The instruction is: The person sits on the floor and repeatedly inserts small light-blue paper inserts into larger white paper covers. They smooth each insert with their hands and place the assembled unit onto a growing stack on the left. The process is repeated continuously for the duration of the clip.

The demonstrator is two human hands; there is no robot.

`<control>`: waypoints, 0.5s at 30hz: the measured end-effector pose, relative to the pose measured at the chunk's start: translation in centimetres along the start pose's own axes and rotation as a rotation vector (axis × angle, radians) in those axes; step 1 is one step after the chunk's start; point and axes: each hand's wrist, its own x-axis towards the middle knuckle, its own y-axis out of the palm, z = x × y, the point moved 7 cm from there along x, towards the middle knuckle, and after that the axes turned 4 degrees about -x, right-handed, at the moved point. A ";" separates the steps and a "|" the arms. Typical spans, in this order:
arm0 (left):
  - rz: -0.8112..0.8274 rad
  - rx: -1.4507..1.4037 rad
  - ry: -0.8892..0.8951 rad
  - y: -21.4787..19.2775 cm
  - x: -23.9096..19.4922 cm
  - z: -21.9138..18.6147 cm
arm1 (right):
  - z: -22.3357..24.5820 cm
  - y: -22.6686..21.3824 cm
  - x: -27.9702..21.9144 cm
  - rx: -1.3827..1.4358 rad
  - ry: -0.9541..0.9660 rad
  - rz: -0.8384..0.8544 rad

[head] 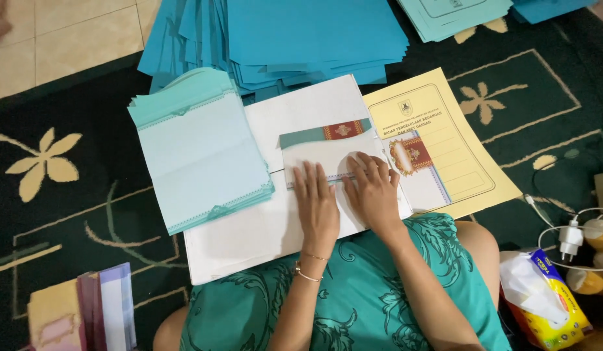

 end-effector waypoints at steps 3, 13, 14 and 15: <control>0.066 0.024 -0.009 2.5 -0.6 1.5 | 0.1 0.9 0.0 -0.001 -0.025 0.032; -0.010 -0.004 -0.014 2.5 -0.7 1.7 | -0.1 4.6 5.7 0.069 -0.092 0.324; -0.015 0.016 -0.015 2.5 -0.8 1.7 | -0.2 4.7 6.6 0.039 -0.096 0.366; -0.021 0.038 -0.017 2.5 -0.7 1.7 | -0.1 4.9 7.5 0.009 -0.102 0.408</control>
